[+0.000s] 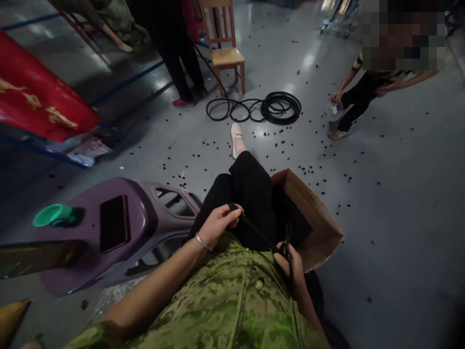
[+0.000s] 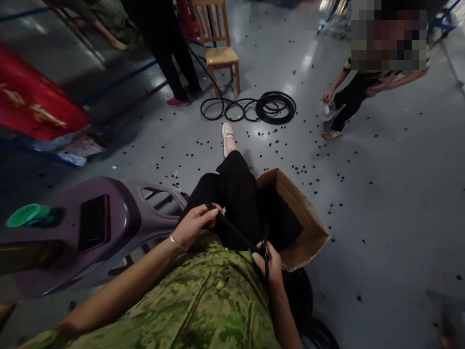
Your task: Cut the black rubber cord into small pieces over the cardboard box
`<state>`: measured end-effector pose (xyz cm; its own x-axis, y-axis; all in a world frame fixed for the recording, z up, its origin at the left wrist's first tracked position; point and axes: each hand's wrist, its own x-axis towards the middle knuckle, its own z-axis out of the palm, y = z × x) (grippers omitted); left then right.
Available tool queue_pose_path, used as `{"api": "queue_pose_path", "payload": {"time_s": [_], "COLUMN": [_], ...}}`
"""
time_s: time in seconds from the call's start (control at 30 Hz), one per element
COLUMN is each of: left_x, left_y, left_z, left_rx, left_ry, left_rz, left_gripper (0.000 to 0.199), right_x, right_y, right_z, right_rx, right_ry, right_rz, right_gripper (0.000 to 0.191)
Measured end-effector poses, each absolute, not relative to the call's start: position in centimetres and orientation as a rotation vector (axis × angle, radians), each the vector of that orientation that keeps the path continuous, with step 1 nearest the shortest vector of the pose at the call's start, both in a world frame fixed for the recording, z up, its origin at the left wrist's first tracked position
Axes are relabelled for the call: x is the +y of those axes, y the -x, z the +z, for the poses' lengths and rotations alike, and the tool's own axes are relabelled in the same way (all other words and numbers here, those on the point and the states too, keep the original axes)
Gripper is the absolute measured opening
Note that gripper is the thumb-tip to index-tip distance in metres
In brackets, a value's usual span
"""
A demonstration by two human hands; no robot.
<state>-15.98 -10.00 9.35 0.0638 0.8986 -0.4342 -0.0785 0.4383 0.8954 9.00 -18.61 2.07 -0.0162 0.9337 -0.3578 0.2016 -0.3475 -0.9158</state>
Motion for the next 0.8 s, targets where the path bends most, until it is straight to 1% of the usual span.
{"api": "queue_pose_path", "payload": {"time_s": [0.1, 0.2, 0.4, 0.53, 0.63, 0.8], "left_x": [-9.3, -7.9, -5.8, -5.6, -5.5, -5.5], "left_y": [14.9, 13.7, 11.4, 10.5, 10.0, 8.5], "left_z": [8.6, 8.4, 7.8, 7.6, 8.4, 10.1], "left_rx": [1.279, 1.208, 0.966, 0.913, 0.964, 0.998], "left_ry": [-0.695, -0.625, -0.332, -0.188, -0.229, -0.459], "left_rz": [0.899, 0.897, 0.783, 0.747, 0.822, 0.985], "left_gripper": [0.042, 0.042, 0.033, 0.028, 0.029, 0.034], "right_x": [-19.3, -19.8, -20.6, -20.5, -20.2, -19.9], "right_y": [-8.8, -8.4, -7.9, -8.2, -8.4, -8.3], "right_z": [1.8, 1.3, -0.2, -0.6, -0.6, -1.2], "right_rx": [-1.138, -1.067, -0.952, -0.915, -0.899, -0.895], "right_ry": [1.563, 1.563, 1.597, 1.571, 1.551, 1.503], "right_rz": [1.438, 1.441, 1.414, 1.428, 1.47, 1.477], "right_gripper": [0.035, 0.035, 0.036, 0.036, 0.036, 0.037]}}
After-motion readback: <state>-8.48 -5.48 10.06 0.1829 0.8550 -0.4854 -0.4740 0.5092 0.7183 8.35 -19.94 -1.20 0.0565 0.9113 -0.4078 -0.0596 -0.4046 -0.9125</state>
